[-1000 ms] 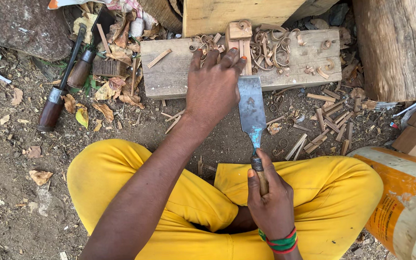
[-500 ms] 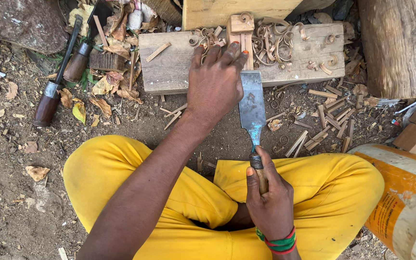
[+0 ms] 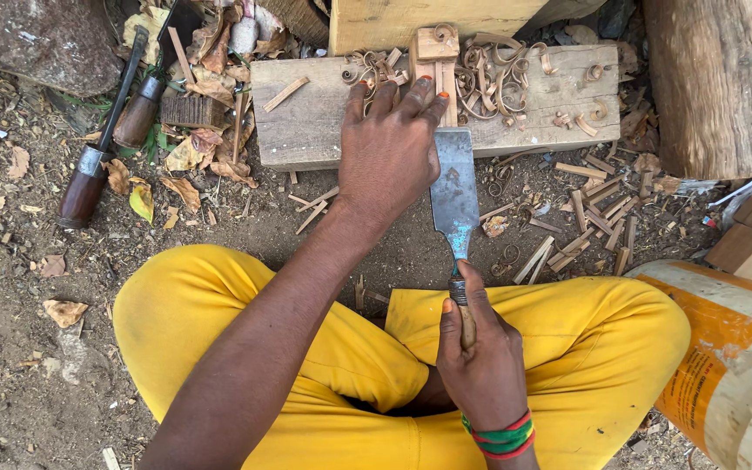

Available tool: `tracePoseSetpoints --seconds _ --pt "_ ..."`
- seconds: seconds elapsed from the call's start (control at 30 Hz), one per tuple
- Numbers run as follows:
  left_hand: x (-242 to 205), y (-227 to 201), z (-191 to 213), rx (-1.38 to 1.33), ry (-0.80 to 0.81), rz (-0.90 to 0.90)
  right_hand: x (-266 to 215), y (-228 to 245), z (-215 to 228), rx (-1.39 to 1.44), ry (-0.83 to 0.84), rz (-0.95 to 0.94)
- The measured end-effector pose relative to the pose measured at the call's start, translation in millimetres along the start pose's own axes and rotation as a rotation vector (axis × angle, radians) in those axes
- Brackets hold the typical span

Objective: The person carves small grooves into a wooden piece using a chisel, holding the wood against a larger wooden block on the ground.

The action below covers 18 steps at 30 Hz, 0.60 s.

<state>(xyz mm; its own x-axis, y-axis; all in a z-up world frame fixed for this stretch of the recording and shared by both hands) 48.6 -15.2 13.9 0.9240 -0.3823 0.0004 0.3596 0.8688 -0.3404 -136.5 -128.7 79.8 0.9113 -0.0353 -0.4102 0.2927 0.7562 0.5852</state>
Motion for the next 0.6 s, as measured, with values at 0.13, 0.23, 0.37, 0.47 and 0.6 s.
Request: tracePoseSetpoints --seconds 0.13,0.23,0.37,0.47,0.6 --pt "-8 -6 20 0.037 -0.111 -0.042 3 6 1 -0.021 -0.002 0.012" --pt "-32 -36 21 -0.035 0.078 -0.144 10 12 2 0.01 0.0 -0.007" --pt "-38 -46 21 -0.044 0.118 -0.126 24 7 -1 0.024 0.031 -0.131" --pt "-28 -44 18 -0.03 0.147 -0.098 31 17 -1 0.036 -0.027 0.031" --pt "-13 -36 17 -0.016 0.104 -0.079 47 25 0 0.021 -0.087 0.178"
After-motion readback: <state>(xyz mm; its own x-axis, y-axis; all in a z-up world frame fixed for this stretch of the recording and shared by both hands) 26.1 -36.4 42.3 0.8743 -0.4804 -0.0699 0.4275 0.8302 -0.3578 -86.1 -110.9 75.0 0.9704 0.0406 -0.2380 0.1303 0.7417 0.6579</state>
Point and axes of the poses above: each hand's wrist, its own x-axis towards the middle knuckle, its own z-axis out of the back of the hand, y = z × x, the point moved 5 cm from there along x, towards the middle knuckle, and after that the axes turned 13 degrees about y, right-handed, at the moved point
